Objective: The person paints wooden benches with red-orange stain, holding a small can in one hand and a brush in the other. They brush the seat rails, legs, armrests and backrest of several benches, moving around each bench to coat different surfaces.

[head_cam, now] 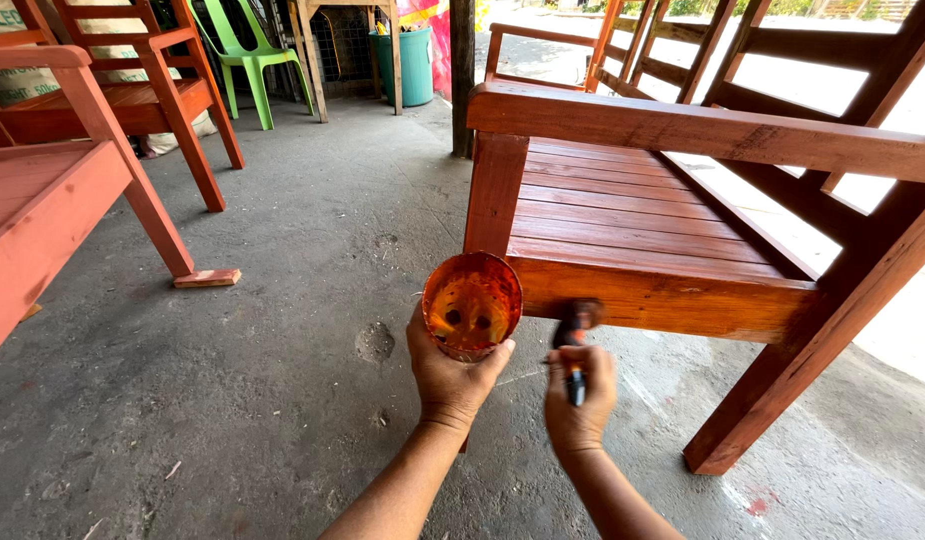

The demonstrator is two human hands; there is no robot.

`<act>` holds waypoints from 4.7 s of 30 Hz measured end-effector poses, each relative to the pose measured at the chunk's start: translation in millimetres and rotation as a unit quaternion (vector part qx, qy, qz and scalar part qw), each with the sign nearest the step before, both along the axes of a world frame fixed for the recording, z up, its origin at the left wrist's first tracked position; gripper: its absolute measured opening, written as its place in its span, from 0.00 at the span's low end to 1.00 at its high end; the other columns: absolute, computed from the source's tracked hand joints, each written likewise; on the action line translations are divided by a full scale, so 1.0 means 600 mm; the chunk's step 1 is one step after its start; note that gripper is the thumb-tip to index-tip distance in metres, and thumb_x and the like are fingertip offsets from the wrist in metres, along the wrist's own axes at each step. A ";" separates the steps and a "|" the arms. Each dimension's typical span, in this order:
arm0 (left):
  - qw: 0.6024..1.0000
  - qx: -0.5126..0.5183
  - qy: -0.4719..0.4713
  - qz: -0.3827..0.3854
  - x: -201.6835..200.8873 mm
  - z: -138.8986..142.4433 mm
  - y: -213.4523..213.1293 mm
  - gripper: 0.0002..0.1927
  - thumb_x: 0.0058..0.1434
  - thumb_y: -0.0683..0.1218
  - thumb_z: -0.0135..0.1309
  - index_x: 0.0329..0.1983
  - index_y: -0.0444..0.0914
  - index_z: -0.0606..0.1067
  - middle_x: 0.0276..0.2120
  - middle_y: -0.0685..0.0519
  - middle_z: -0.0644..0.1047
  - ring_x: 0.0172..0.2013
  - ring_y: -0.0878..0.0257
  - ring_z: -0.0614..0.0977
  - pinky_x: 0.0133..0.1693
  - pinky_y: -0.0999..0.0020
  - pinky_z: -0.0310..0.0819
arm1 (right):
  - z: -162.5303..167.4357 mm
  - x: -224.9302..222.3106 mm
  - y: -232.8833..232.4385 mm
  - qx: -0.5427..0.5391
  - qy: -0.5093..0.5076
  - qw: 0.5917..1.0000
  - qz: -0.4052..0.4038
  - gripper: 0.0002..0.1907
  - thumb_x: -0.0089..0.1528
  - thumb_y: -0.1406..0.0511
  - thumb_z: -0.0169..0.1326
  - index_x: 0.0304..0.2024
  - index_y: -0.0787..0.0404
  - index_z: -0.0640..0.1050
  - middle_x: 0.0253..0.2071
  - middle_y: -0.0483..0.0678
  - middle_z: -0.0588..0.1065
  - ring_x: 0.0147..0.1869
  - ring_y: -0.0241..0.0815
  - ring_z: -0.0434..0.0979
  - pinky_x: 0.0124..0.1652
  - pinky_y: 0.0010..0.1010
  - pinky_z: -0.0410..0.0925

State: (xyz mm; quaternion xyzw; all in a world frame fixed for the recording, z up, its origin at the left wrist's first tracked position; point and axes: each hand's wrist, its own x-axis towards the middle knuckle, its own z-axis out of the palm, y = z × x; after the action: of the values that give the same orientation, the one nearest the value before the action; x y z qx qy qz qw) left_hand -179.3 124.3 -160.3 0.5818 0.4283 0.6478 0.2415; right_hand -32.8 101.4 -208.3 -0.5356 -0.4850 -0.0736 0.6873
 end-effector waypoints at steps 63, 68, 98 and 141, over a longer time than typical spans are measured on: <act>0.997 0.035 0.010 -0.070 0.090 -0.014 -0.019 0.57 0.42 0.51 0.72 0.70 0.37 0.51 0.60 0.43 0.65 0.62 0.55 0.73 0.63 0.60 0.74 | -0.090 0.371 -0.107 -0.083 -0.058 0.977 -0.188 0.09 0.67 0.65 0.61 0.41 0.55 0.72 0.47 0.50 0.71 0.52 0.47 0.75 0.49 0.40 0.71; 0.997 0.036 0.002 -0.062 0.076 -0.010 -0.017 0.58 0.41 0.50 0.72 0.70 0.36 0.50 0.60 0.44 0.63 0.62 0.55 0.72 0.63 0.60 0.73 | -0.045 0.312 -0.047 -0.041 0.008 0.986 -0.160 0.10 0.67 0.67 0.63 0.41 0.58 0.73 0.45 0.49 0.72 0.51 0.47 0.74 0.52 0.37 0.68; 0.998 0.016 -0.027 -0.051 0.052 0.008 -0.009 0.55 0.42 0.50 0.72 0.68 0.37 0.51 0.60 0.45 0.63 0.61 0.56 0.72 0.60 0.63 0.76 | 0.013 0.357 -0.061 -0.004 0.007 0.999 -0.053 0.07 0.64 0.70 0.65 0.39 0.54 0.78 0.46 0.45 0.79 0.51 0.36 0.78 0.53 0.28 0.72; 0.993 0.097 -0.050 -0.051 0.097 -0.001 0.004 0.56 0.40 0.45 0.74 0.68 0.35 0.54 0.58 0.45 0.65 0.59 0.55 0.73 0.60 0.61 0.74 | 0.336 0.432 -0.040 -0.393 -0.086 0.904 -0.145 0.06 0.60 0.70 0.65 0.39 0.56 0.86 0.41 0.52 0.84 0.39 0.42 0.82 0.38 0.32 0.78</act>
State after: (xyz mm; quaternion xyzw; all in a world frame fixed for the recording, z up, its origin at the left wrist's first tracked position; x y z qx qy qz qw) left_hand -121.1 126.6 -160.6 0.5903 0.3203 0.7016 0.2380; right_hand 226.2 77.3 -6.8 -0.8181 -0.4491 -0.0219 0.3586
